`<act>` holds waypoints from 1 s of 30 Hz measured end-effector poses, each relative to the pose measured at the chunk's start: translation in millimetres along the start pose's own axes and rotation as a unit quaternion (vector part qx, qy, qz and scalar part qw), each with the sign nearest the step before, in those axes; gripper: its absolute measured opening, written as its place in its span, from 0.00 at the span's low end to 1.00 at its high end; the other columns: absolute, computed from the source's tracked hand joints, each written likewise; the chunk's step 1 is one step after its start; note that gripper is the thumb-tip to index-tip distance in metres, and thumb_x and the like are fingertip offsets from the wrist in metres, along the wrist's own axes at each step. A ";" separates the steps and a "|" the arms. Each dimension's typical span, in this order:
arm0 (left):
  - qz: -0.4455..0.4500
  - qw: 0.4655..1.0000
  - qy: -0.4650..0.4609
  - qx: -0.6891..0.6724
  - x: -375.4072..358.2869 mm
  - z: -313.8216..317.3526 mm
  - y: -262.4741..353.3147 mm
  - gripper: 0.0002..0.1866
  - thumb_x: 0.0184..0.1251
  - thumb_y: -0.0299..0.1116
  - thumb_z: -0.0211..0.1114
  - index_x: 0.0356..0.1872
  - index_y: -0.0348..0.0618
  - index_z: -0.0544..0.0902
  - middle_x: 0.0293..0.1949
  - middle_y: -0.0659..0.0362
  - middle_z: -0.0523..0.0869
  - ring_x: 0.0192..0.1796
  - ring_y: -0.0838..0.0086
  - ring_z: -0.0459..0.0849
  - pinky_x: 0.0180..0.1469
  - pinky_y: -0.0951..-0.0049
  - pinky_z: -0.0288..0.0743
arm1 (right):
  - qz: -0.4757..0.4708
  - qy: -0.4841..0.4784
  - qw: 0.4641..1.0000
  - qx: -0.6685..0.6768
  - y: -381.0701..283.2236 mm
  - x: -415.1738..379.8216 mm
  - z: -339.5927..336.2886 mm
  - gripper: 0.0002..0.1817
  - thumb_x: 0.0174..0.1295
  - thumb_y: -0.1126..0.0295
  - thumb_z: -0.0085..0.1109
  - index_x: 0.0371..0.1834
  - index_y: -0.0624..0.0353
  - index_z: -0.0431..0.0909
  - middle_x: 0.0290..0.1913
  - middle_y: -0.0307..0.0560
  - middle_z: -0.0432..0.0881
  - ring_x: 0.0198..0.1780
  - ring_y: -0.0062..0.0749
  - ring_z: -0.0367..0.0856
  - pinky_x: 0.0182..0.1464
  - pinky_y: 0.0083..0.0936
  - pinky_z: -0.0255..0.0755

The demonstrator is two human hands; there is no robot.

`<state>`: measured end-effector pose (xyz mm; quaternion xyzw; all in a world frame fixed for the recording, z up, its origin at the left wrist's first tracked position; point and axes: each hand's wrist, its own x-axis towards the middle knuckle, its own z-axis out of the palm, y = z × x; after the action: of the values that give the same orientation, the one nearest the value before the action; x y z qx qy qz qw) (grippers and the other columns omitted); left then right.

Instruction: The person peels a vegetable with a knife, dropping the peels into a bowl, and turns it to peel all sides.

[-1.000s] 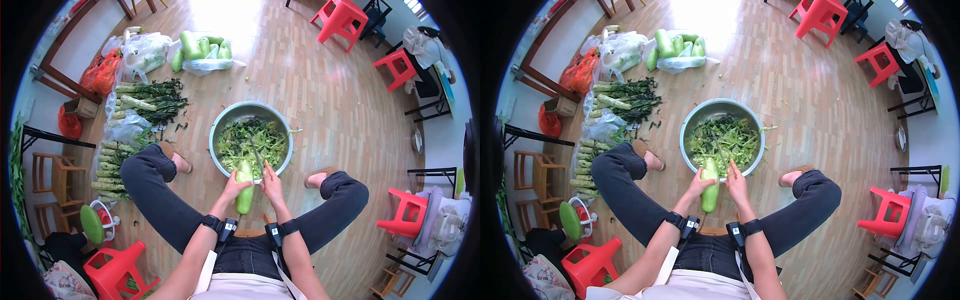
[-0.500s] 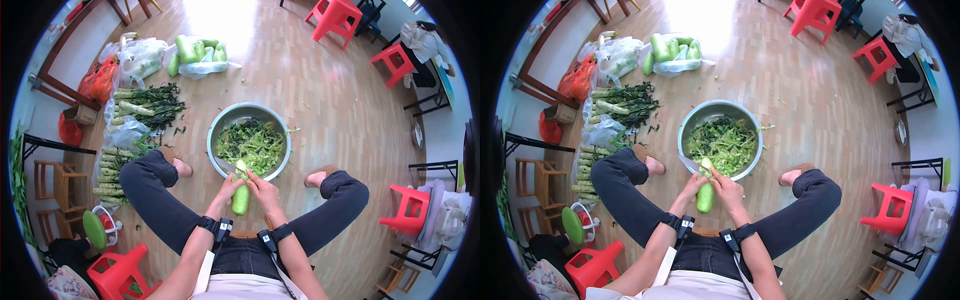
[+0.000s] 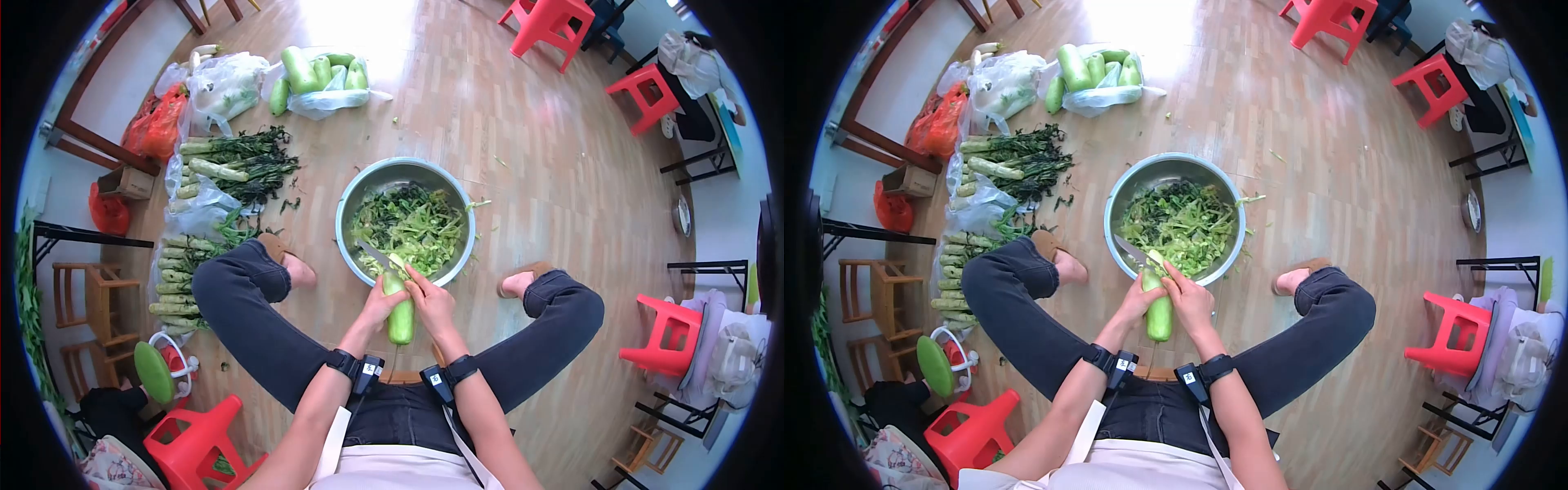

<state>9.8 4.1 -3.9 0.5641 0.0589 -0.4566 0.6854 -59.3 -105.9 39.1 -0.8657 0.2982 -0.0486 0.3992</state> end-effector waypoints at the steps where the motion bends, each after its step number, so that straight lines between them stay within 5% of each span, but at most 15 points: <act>1: -0.002 1.000 -0.001 -0.002 0.5 0.6 -2.2 0.29 0.49 0.26 0.66 0.54 0.40 0.63 0.43 0.56 0.75 0.43 0.72 0.78 0.42 0.71 0.76 | 0.002 -0.001 1.000 -0.002 1.7 0.0 1.1 0.17 0.59 0.56 0.54 0.52 0.34 0.76 0.27 0.45 0.82 0.27 0.33 0.82 0.29 0.26 0.72; 7: 0.042 0.999 -0.005 0.031 6.3 -1.7 -10.7 0.30 0.48 0.24 0.67 0.54 0.39 0.63 0.43 0.56 0.75 0.44 0.73 0.77 0.43 0.72 0.75 | 0.044 0.005 0.999 0.021 20.5 3.9 17.6 0.17 0.62 0.53 0.51 0.53 0.40 0.76 0.26 0.43 0.82 0.22 0.29 0.79 0.26 0.24 0.70; 10: 0.050 0.997 -0.008 0.050 5.9 -5.3 -9.3 0.31 0.47 0.23 0.67 0.54 0.39 0.63 0.43 0.56 0.76 0.44 0.73 0.77 0.44 0.72 0.75 | 0.067 0.027 0.974 0.213 40.0 8.7 29.8 0.20 0.64 0.50 0.47 0.46 0.53 0.79 0.19 0.40 0.78 0.14 0.23 0.71 0.18 0.20 0.64; 12: 0.035 0.999 -0.023 0.030 4.8 -5.6 -6.7 0.32 0.46 0.24 0.67 0.54 0.39 0.63 0.43 0.57 0.76 0.44 0.73 0.77 0.45 0.72 0.74 | 0.218 -0.120 0.880 0.404 43.0 12.5 17.2 0.22 0.65 0.49 0.45 0.34 0.58 0.77 0.15 0.37 0.72 0.11 0.18 0.64 0.14 0.18 0.57; 15: 0.016 0.999 -0.040 0.028 -0.7 -2.3 -0.8 0.33 0.45 0.26 0.68 0.55 0.39 0.63 0.43 0.57 0.76 0.44 0.73 0.77 0.46 0.72 0.74 | 0.330 -0.072 0.812 0.476 28.5 11.5 4.2 0.22 0.66 0.49 0.42 0.25 0.55 0.71 0.13 0.32 0.63 0.09 0.13 0.55 0.11 0.14 0.47; 16: 0.016 0.999 -0.041 0.031 -0.6 -1.6 -1.8 0.33 0.45 0.26 0.68 0.55 0.39 0.63 0.43 0.57 0.76 0.44 0.73 0.77 0.46 0.72 0.74 | 0.345 -0.058 0.799 0.490 38.3 11.2 7.8 0.20 0.67 0.52 0.43 0.38 0.57 0.76 0.13 0.32 0.63 0.10 0.13 0.57 0.12 0.14 0.49; 17: 0.002 0.999 -0.038 -0.002 -0.1 -0.9 -2.6 0.33 0.45 0.27 0.68 0.54 0.39 0.63 0.43 0.56 0.76 0.43 0.72 0.78 0.45 0.71 0.74 | 0.344 -0.058 0.798 0.492 39.5 10.4 10.0 0.20 0.67 0.52 0.43 0.38 0.57 0.76 0.13 0.32 0.63 0.10 0.13 0.57 0.12 0.14 0.49; 19: -0.011 0.999 -0.034 -0.037 1.3 -2.5 -3.2 0.33 0.46 0.28 0.69 0.54 0.40 0.63 0.43 0.56 0.76 0.43 0.72 0.78 0.44 0.71 0.75 | 0.244 -0.017 0.877 0.413 40.8 8.6 12.7 0.21 0.67 0.53 0.43 0.54 0.54 0.74 0.13 0.31 0.65 0.13 0.13 0.58 0.15 0.13 0.52; 20: -0.023 0.998 -0.011 -0.062 2.6 -4.0 -3.1 0.32 0.46 0.29 0.69 0.54 0.40 0.63 0.42 0.56 0.76 0.42 0.71 0.78 0.42 0.70 0.75 | 0.150 0.011 0.928 0.341 46.9 6.7 22.9 0.22 0.66 0.55 0.45 0.62 0.43 0.67 0.14 0.35 0.69 0.17 0.15 0.63 0.21 0.16 0.60; 23: -0.028 0.994 0.034 -0.097 1.4 1.0 5.8 0.30 0.48 0.29 0.68 0.52 0.42 0.64 0.41 0.55 0.77 0.39 0.70 0.79 0.38 0.69 0.77 | 0.036 0.000 0.985 0.171 26.0 -7.6 5.6 0.19 0.64 0.58 0.49 0.59 0.38 0.70 0.19 0.41 0.76 0.20 0.20 0.71 0.26 0.20 0.66; 24: -0.023 0.995 0.025 -0.097 2.1 0.0 6.2 0.29 0.48 0.29 0.68 0.51 0.42 0.64 0.40 0.55 0.77 0.39 0.70 0.80 0.38 0.70 0.76 | 0.096 -0.084 0.980 0.154 11.2 -10.5 -9.0 0.18 0.64 0.67 0.50 0.58 0.49 0.71 0.52 0.48 0.78 0.48 0.24 0.78 0.51 0.20 0.68; 30: -0.034 0.996 -0.027 -0.076 2.4 1.0 4.2 0.22 0.53 0.28 0.62 0.49 0.44 0.67 0.38 0.57 0.78 0.36 0.71 0.80 0.36 0.72 0.76 | 0.017 -0.078 0.993 0.083 7.2 -19.1 -26.7 0.16 0.61 0.65 0.53 0.53 0.43 0.76 0.45 0.46 0.81 0.41 0.28 0.82 0.43 0.22 0.72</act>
<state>13.6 1.7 -1.9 0.4960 0.0940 -0.4889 0.7115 -87.0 -116.5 54.9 -0.8252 0.2762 0.0009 0.4927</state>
